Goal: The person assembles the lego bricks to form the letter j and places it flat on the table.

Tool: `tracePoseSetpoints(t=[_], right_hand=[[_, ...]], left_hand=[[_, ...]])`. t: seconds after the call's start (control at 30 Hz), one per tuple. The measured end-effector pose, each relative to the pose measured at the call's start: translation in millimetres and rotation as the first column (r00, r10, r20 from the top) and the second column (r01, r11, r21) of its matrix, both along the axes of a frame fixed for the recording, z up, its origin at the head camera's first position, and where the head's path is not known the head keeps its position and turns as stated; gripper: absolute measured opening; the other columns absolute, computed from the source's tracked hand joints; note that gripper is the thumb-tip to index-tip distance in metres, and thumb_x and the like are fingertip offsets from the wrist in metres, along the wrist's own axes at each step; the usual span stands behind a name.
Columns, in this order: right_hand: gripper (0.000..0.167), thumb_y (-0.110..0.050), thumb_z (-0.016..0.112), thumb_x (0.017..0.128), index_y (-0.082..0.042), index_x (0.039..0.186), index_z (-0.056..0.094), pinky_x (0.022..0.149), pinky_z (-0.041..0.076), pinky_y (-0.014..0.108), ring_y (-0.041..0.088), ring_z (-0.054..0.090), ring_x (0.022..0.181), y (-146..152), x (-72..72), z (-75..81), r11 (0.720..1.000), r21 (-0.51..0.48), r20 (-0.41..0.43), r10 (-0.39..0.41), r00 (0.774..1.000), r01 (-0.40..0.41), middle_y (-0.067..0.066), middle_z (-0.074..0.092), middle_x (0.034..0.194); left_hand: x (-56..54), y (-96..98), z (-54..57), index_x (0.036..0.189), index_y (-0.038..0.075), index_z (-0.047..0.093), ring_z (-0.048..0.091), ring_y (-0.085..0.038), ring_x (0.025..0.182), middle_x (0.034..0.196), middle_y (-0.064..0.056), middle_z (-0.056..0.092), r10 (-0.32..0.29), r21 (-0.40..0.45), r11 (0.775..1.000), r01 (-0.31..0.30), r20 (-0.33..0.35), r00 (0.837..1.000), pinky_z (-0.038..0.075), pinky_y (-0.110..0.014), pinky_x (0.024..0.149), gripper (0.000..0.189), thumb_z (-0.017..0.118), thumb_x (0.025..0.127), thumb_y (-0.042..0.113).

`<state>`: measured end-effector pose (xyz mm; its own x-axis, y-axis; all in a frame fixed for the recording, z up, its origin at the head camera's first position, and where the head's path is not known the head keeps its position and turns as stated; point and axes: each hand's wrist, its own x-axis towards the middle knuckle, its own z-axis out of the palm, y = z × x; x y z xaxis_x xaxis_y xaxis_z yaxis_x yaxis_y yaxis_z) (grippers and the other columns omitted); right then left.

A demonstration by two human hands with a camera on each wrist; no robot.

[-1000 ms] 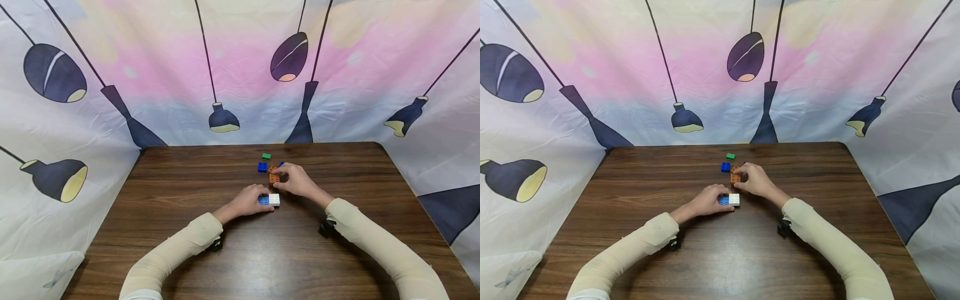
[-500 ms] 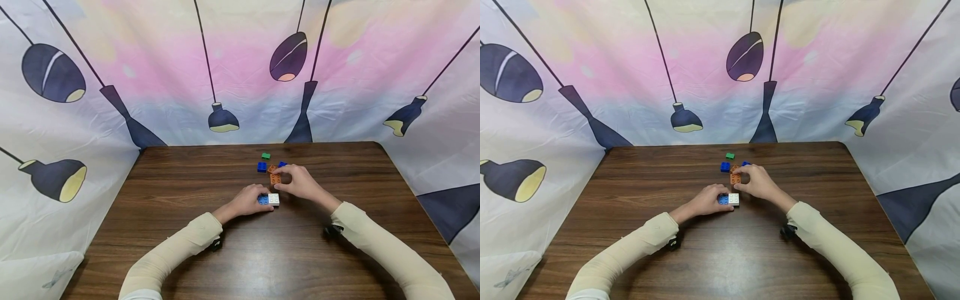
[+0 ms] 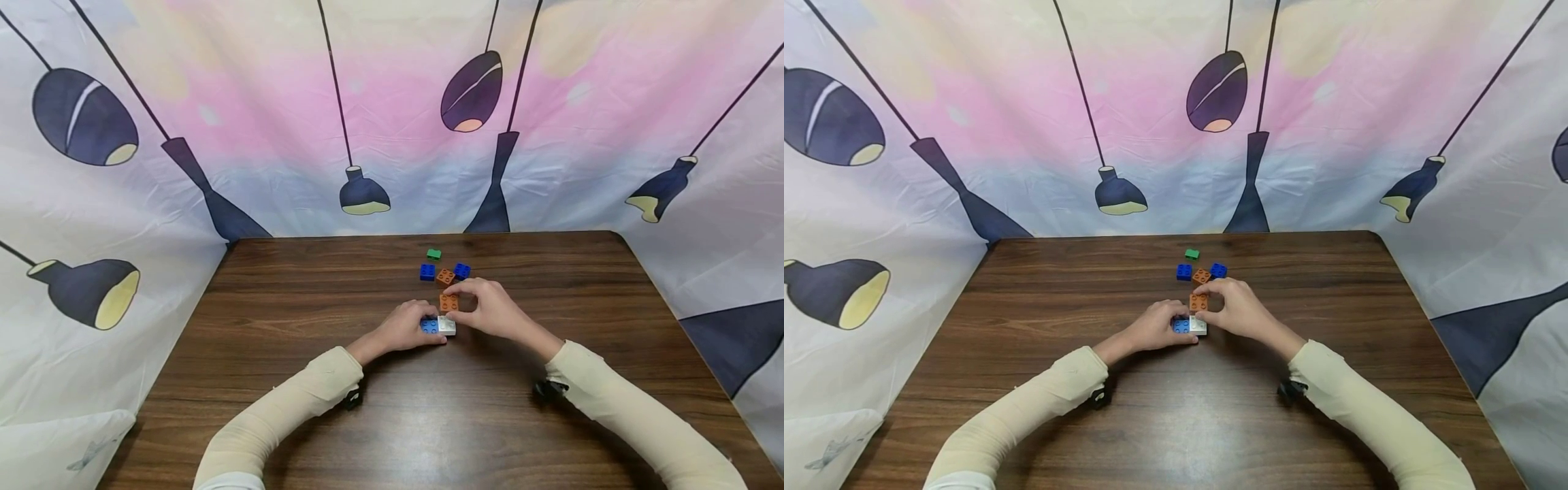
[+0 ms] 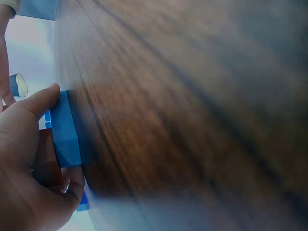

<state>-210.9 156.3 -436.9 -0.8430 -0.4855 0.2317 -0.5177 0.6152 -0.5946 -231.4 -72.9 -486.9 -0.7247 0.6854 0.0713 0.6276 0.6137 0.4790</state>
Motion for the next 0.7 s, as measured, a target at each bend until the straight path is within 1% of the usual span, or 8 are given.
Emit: tracePoseSetpoints(t=[0.2, 0.4, 0.57, 0.7], right_hand=[[0.039, -0.028, 0.082, 0.089, -0.013, 0.124, 0.073, 0.073, 0.052, 0.033, 0.019, 0.066, 0.089, 0, 3.1, -7.0, 1.000, 0.016, -0.002, 0.016, 1.000, -0.016, 0.004, 0.071, 0.116], [0.037, -0.027, 0.081, 0.090, -0.013, 0.123, 0.073, 0.077, 0.053, 0.038, 0.024, 0.067, 0.100, 0, 5.3, -12.1, 1.000, 0.015, 0.014, 0.025, 1.000, -0.025, 0.004, 0.072, 0.118], [0.037, -0.026, 0.082, 0.089, -0.014, 0.122, 0.073, 0.079, 0.054, 0.040, 0.021, 0.067, 0.102, -1, 6.2, -16.4, 0.999, 0.008, 0.015, 0.037, 0.999, -0.037, 0.003, 0.072, 0.118], [0.038, -0.027, 0.083, 0.088, -0.014, 0.123, 0.073, 0.084, 0.054, 0.044, 0.022, 0.067, 0.107, -1, 5.8, -20.5, 0.999, 0.019, 0.012, 0.044, 0.999, -0.044, 0.002, 0.072, 0.120]], left_hand=[[-0.2, 0.3, -0.1, 0.113, 0.012, 0.073, 0.056, -0.008, 0.081, 0.099, 0.002, 0.068, 0.009, -0.013, 1.000, -0.009, 0.007, 1.000, 0.045, -0.025, 0.071, 0.040, 0.079, 0.089, 0.044], [-0.3, -0.1, -0.3, 0.110, 0.012, 0.072, 0.054, -0.008, 0.078, 0.095, 0.002, 0.067, 0.000, 0.000, 1.000, 0.000, 0.010, 1.000, 0.043, -0.025, 0.068, 0.038, 0.079, 0.090, 0.043], [-0.1, -0.5, 0.1, 0.111, 0.012, 0.072, 0.054, -0.008, 0.076, 0.095, 0.002, 0.066, -0.004, 0.010, 1.000, 0.004, 0.025, 1.000, 0.043, -0.023, 0.066, 0.037, 0.079, 0.090, 0.041], [0.3, -0.4, 0.4, 0.111, 0.012, 0.072, 0.054, -0.008, 0.077, 0.096, 0.003, 0.067, -0.002, 0.011, 1.000, 0.001, 0.028, 1.000, 0.043, -0.023, 0.067, 0.037, 0.079, 0.090, 0.041]])
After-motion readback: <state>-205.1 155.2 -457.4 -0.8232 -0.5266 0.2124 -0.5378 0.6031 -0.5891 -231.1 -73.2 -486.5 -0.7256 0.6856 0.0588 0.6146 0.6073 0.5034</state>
